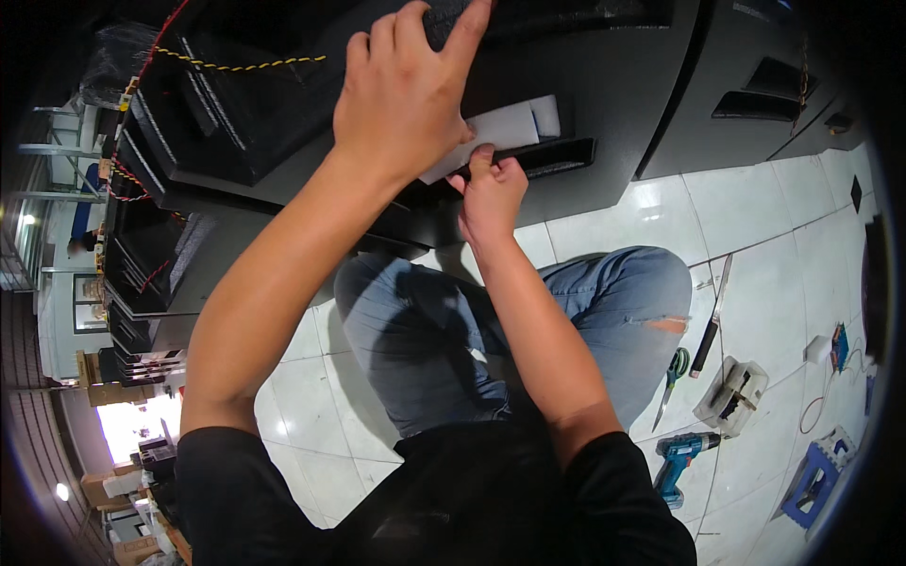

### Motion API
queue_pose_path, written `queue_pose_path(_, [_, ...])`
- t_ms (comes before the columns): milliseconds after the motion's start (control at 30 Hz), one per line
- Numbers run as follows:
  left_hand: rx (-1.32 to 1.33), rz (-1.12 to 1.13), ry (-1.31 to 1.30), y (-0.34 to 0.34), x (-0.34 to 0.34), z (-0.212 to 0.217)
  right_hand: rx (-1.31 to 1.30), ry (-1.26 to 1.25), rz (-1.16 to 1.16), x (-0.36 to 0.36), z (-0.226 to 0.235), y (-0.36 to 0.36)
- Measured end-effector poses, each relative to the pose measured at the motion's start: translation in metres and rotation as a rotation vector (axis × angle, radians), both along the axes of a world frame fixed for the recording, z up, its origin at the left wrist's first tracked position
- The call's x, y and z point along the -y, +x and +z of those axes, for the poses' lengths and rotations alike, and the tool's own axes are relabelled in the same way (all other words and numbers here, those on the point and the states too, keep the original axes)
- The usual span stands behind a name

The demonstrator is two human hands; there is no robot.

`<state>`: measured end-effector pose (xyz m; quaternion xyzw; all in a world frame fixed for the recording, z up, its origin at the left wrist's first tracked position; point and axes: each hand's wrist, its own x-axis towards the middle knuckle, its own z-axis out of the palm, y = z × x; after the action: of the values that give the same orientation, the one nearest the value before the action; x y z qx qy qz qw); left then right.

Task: The person sits on the floor and assembles a large black speaker. They cut a piece of white foam with a knife, insert it into the speaker, and then use a power drill to secure the speaker's cover with screws.

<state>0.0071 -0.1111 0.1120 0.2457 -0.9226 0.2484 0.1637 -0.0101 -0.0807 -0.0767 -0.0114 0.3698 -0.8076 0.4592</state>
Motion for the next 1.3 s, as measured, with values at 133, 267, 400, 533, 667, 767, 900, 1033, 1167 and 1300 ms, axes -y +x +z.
queue_pose_path(133, [-0.042,-0.012,0.018,0.003,-0.001,0.010,0.023,-0.259,0.093,0.000,-0.013,-0.004])
queue_pose_path(267, [-0.006,-0.059,-0.042,0.000,0.004,0.011,-0.059,-0.428,0.181,-0.007,-0.017,0.017])
queue_pose_path(400, [0.125,-0.152,-0.051,0.010,0.010,0.018,-0.434,-0.176,0.136,0.020,-0.029,0.017])
queue_pose_path(533, [0.118,-0.141,-0.085,0.005,0.014,0.010,-0.440,-0.017,0.082,0.031,-0.031,0.021])
queue_pose_path(667, [0.098,-0.109,-0.063,0.003,0.006,0.010,-0.401,0.115,-0.038,0.032,-0.008,0.034])
queue_pose_path(767, [0.082,-0.096,-0.069,0.000,0.009,0.008,-0.435,0.053,-0.148,0.043,-0.016,0.040])
queue_pose_path(900, [0.088,-0.045,-0.036,0.002,0.006,0.010,-0.424,-0.145,0.089,0.036,-0.036,0.023])
queue_pose_path(1033, [0.090,-0.092,-0.030,0.004,0.007,0.011,0.012,-0.473,0.051,0.010,-0.020,-0.025])
queue_pose_path(1167, [0.129,-0.027,0.000,-0.001,0.003,0.015,0.030,-0.416,0.004,0.016,-0.019,-0.051])
queue_pose_path(1300, [0.147,-0.012,0.009,-0.003,-0.002,0.013,0.080,-0.380,-0.032,0.018,-0.014,-0.055])
